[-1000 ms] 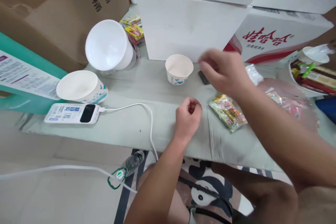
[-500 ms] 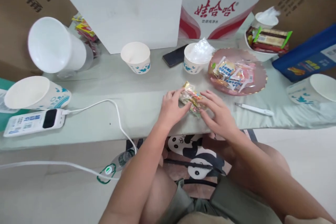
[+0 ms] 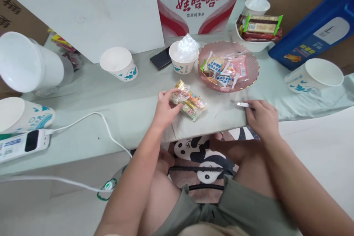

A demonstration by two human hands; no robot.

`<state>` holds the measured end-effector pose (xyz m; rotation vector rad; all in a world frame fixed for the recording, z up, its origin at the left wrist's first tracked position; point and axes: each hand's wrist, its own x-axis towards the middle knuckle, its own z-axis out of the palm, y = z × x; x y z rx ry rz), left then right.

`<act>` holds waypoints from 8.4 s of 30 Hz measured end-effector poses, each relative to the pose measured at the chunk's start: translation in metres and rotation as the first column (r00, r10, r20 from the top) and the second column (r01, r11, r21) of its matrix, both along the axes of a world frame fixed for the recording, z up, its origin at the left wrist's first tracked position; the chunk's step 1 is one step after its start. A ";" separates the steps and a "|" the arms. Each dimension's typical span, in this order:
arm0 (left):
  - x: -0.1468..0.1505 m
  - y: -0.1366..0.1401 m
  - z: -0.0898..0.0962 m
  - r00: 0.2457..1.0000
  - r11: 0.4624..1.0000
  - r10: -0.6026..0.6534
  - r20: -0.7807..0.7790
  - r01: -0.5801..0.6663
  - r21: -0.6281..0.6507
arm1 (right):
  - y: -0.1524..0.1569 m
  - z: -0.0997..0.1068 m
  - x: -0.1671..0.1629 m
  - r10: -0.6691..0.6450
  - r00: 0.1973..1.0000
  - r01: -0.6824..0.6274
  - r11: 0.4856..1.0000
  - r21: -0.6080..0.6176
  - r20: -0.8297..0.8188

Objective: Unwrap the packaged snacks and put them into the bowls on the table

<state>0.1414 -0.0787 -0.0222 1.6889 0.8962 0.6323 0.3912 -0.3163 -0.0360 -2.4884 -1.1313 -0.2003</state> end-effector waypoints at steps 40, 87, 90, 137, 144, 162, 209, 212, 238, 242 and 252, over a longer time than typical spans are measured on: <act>0.006 -0.018 -0.003 0.988 0.944 0.150 -0.033 -0.133 0.302 | 0.098 0.039 -0.109 0.357 0.380 -0.067 0.931 0.360 -0.853; 0.001 -0.009 0.002 0.947 0.845 0.228 -0.225 -0.077 0.529 | 0.003 0.016 -0.021 0.228 0.972 -0.226 0.973 -0.048 0.058; 0.003 -0.007 0.001 0.968 0.828 0.176 -0.179 -0.047 0.559 | 0.026 0.022 -0.039 0.404 0.914 -0.406 0.911 0.074 0.048; -0.005 0.020 0.013 0.864 0.833 0.503 0.006 -0.483 -0.271 | 0.054 0.018 -0.032 0.316 0.884 -0.216 0.930 0.299 -0.345; -0.020 0.025 0.009 0.929 0.937 0.345 -0.132 -0.350 -0.018 | 0.053 0.037 -0.058 0.347 0.936 -0.300 0.875 0.380 -0.061; -0.019 0.024 0.012 0.982 0.976 0.177 -0.064 -0.166 0.142 | 0.104 0.062 -0.084 0.533 0.833 -0.548 0.831 -0.090 -0.152; -0.043 0.044 0.027 0.839 0.751 0.541 0.058 -0.513 0.414 | 0.199 0.111 -0.079 0.541 0.836 -0.524 0.737 -0.427 -0.093; -0.040 0.031 0.032 0.952 0.777 0.305 -0.023 -0.235 0.584 | 0.207 0.117 -0.072 0.559 0.829 -0.527 0.755 -0.390 -0.039; -0.087 0.020 0.057 0.862 0.879 -0.474 -0.177 0.455 -0.139 | 0.201 0.094 -0.142 0.727 0.657 -0.606 0.351 -0.714 -0.200; -0.088 0.034 0.051 0.908 0.978 0.204 -0.367 -0.174 0.115 | 0.191 0.089 -0.154 0.705 0.689 -0.568 0.378 -0.731 -0.171; -0.066 0.025 0.041 0.997 0.915 0.068 0.025 -0.053 -0.399 | 0.161 0.072 -0.140 0.602 0.737 -0.669 0.589 -0.453 -0.308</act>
